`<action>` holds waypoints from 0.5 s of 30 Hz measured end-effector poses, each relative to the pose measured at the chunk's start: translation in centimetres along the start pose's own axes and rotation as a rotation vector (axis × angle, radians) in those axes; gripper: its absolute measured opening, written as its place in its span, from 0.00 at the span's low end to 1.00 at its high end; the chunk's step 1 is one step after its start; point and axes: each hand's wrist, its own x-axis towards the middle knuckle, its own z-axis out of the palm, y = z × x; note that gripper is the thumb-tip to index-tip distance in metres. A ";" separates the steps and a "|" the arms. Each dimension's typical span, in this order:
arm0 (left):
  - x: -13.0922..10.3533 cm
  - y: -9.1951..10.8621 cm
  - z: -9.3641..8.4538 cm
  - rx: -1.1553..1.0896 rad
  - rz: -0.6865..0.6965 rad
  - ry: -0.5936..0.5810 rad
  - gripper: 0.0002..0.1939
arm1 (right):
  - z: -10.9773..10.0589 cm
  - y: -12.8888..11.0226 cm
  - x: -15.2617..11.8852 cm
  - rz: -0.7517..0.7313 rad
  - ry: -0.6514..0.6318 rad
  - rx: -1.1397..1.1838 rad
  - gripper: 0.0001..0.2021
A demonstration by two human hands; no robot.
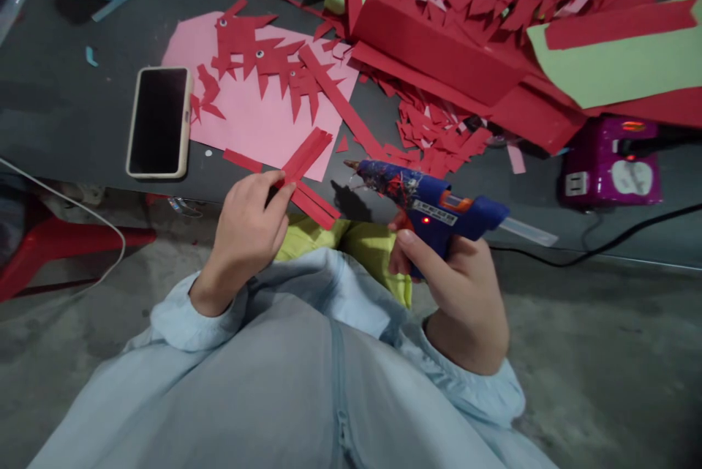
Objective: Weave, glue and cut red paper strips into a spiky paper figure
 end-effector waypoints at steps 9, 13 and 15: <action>0.1 1.1 -0.4 0.107 -0.047 -0.128 0.21 | -0.2 0.6 0.0 0.015 -0.028 -0.059 0.11; 0.3 0.4 -0.4 0.076 -0.007 -0.152 0.20 | -0.3 0.8 0.0 0.030 -0.050 -0.078 0.11; 0.4 0.1 -0.4 0.074 0.009 -0.151 0.19 | -0.3 0.7 0.0 0.034 -0.042 -0.070 0.10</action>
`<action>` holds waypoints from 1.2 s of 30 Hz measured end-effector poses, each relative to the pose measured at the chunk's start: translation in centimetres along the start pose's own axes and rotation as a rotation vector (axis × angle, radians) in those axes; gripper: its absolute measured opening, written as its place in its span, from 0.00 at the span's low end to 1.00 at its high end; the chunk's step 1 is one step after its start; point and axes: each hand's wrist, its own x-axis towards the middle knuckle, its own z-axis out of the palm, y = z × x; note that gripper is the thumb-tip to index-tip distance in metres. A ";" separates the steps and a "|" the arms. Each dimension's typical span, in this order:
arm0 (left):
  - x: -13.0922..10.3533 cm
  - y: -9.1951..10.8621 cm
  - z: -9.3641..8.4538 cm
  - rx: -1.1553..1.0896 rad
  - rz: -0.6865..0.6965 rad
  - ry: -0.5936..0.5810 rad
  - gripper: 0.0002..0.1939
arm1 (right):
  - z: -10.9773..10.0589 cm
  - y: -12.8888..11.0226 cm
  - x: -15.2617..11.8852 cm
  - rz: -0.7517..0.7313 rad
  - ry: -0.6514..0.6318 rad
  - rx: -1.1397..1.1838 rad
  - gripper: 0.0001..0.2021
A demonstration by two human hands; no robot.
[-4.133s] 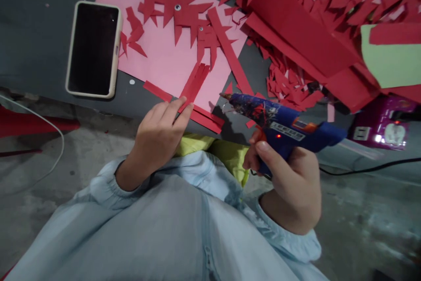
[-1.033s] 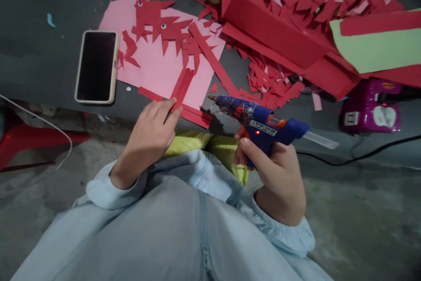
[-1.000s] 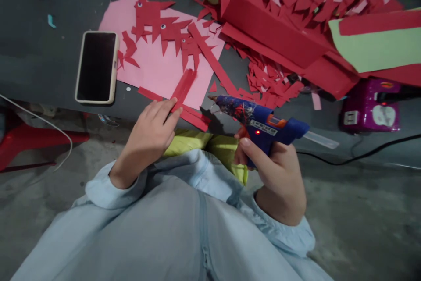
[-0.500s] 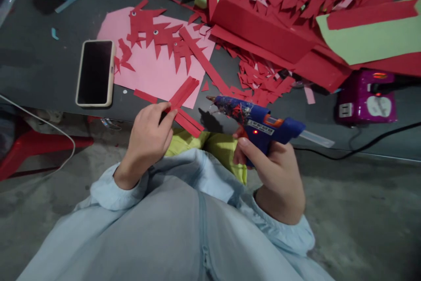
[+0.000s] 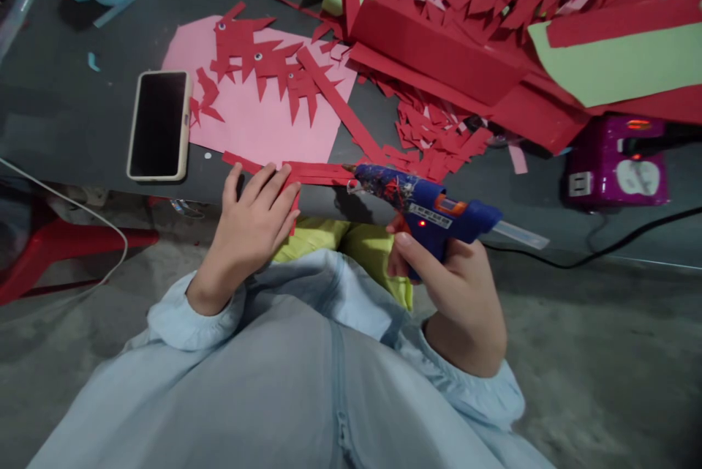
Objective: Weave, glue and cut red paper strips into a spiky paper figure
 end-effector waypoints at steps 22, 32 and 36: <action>1.1 0.9 0.3 0.016 -0.003 0.018 0.21 | -0.1 -0.4 0.5 -0.001 0.031 0.079 0.08; 1.4 1.0 0.4 -0.006 -0.005 0.020 0.19 | -0.7 -0.6 0.0 0.027 0.101 0.103 0.10; 1.5 1.1 0.4 -0.028 -0.027 -0.002 0.21 | -0.8 -0.4 0.1 0.026 0.093 0.088 0.10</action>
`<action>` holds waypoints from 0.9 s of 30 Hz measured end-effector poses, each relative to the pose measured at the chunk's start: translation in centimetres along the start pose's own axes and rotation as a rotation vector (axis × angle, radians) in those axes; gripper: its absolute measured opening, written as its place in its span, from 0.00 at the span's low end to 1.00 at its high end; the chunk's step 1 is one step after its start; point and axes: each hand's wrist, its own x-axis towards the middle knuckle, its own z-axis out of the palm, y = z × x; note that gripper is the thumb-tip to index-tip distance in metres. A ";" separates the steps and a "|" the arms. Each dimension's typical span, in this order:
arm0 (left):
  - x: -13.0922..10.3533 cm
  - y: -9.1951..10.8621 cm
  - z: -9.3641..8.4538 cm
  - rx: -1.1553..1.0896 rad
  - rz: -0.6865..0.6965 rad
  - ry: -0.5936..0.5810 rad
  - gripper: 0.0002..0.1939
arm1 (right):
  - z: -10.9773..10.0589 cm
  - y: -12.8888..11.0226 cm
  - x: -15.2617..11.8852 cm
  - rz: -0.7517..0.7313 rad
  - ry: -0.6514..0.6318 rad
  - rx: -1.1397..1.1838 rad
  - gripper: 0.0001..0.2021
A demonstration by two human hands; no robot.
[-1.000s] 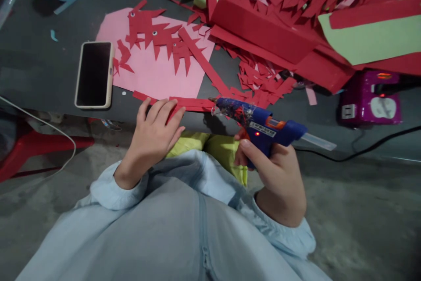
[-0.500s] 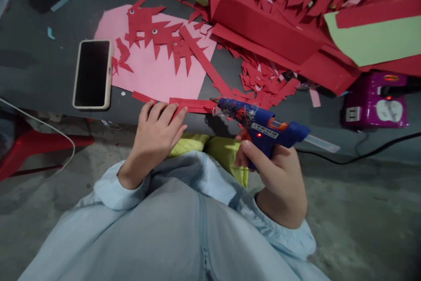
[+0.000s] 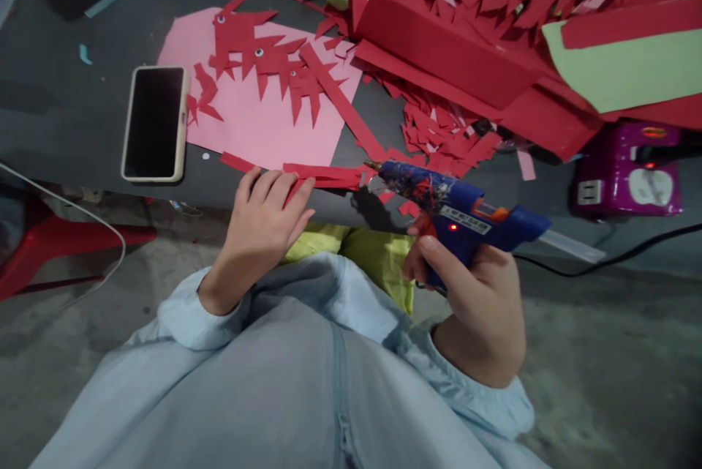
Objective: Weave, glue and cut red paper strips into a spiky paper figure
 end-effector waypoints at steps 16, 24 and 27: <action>-0.1 -0.6 0.5 -0.206 -0.083 0.070 0.23 | 1.9 -0.6 1.1 0.011 -0.208 -0.129 0.13; -0.3 -1.1 0.8 -0.269 -0.072 0.146 0.20 | 3.4 -0.9 2.3 -0.034 -0.297 -0.309 0.14; -0.3 -1.2 0.6 -0.269 -0.034 0.184 0.20 | 3.7 -1.0 2.5 -0.020 -0.313 -0.342 0.13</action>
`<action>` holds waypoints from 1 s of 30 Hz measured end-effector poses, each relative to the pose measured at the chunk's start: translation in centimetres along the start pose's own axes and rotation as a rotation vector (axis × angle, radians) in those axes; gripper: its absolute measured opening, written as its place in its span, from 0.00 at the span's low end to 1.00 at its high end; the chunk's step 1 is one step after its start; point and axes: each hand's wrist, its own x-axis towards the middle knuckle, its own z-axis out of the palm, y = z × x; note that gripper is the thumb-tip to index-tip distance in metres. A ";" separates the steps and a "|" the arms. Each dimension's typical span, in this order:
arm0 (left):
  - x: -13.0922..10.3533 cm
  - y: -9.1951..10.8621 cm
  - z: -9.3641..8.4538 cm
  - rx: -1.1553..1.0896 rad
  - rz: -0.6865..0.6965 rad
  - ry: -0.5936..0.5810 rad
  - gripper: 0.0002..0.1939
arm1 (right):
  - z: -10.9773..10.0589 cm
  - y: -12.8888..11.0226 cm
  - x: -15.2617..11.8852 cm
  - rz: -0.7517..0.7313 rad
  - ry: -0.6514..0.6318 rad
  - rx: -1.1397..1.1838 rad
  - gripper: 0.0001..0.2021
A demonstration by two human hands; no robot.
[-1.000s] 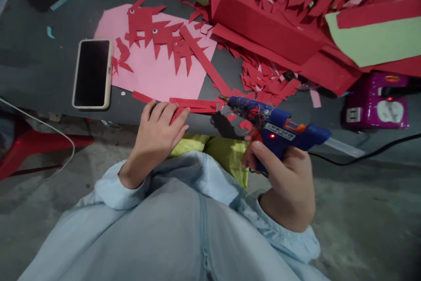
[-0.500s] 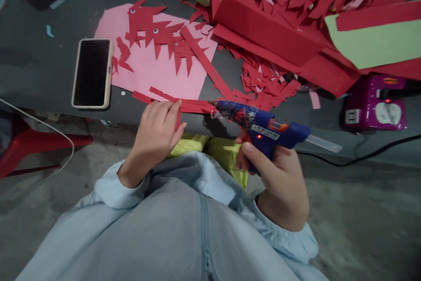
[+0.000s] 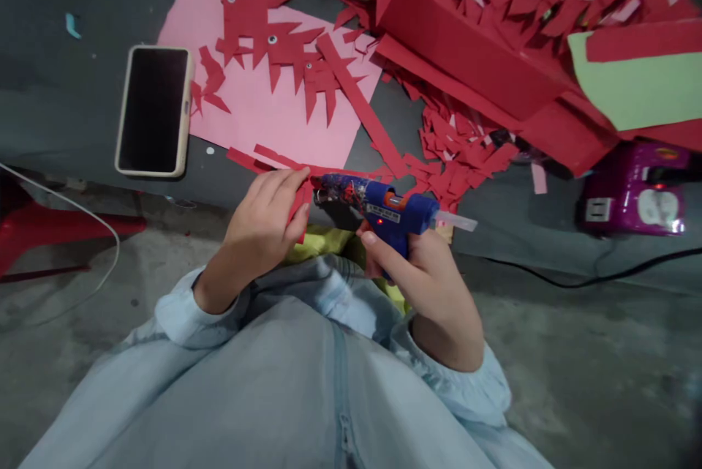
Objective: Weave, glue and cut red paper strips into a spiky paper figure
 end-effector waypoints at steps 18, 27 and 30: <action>-0.4 0.0 -0.1 0.018 -0.071 -0.012 0.21 | -0.6 -2.2 0.4 0.024 0.049 -0.314 0.20; -0.5 0.0 0.1 -0.005 -0.100 -0.026 0.21 | -0.5 -2.7 0.5 0.143 0.009 -0.355 0.23; -0.5 0.0 0.1 -0.009 -0.111 -0.032 0.21 | -0.5 -2.8 0.4 0.170 -0.012 -0.353 0.23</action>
